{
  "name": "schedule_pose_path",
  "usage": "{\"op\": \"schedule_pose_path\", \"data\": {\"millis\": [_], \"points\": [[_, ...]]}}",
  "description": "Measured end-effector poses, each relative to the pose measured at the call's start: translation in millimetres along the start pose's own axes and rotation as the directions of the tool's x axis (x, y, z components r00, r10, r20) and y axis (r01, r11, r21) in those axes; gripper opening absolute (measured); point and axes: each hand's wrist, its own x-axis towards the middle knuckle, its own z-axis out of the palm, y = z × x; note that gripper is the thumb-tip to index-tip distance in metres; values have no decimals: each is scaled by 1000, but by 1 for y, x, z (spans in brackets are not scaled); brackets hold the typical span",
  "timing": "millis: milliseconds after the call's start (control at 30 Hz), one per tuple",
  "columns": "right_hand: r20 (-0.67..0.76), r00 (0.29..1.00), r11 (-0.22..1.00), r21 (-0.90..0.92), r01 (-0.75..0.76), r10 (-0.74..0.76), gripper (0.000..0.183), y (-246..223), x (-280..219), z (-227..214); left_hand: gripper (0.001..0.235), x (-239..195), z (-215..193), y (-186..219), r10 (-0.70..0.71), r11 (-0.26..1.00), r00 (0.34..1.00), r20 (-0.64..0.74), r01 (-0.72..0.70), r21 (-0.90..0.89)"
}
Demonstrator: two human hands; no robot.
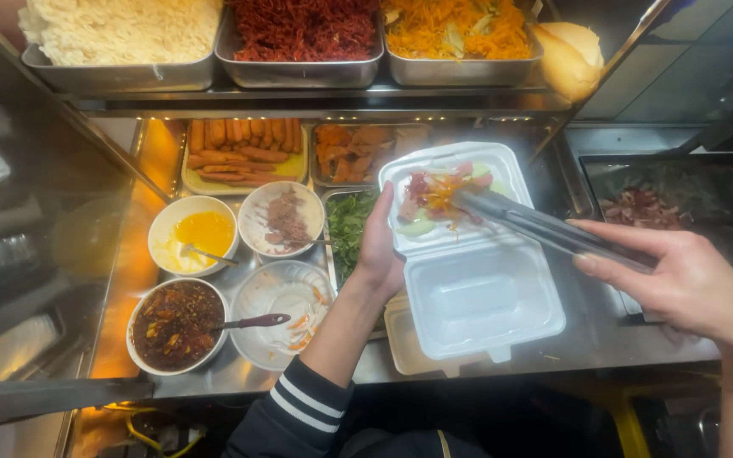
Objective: Preparing and assembling sandwiches and food containers with various ingredients like meat, vegetables, and sauces
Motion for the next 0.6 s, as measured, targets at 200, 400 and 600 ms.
{"op": "schedule_pose_path", "data": {"millis": [200, 400, 600], "points": [[-18, 999, 988, 147, 48, -46, 50, 72, 11, -24, 54, 9, 3, -60, 48, 999, 999, -15, -47, 12], [21, 999, 998, 48, 48, -49, 52, 149, 42, -65, 41, 34, 39, -130, 180, 979, 950, -256, -147, 141], [-19, 970, 962, 120, 244, -243, 48, 212, 71, -89, 43, 42, 63, -172, 255, 944, 889, -379, -145, 297]]}}
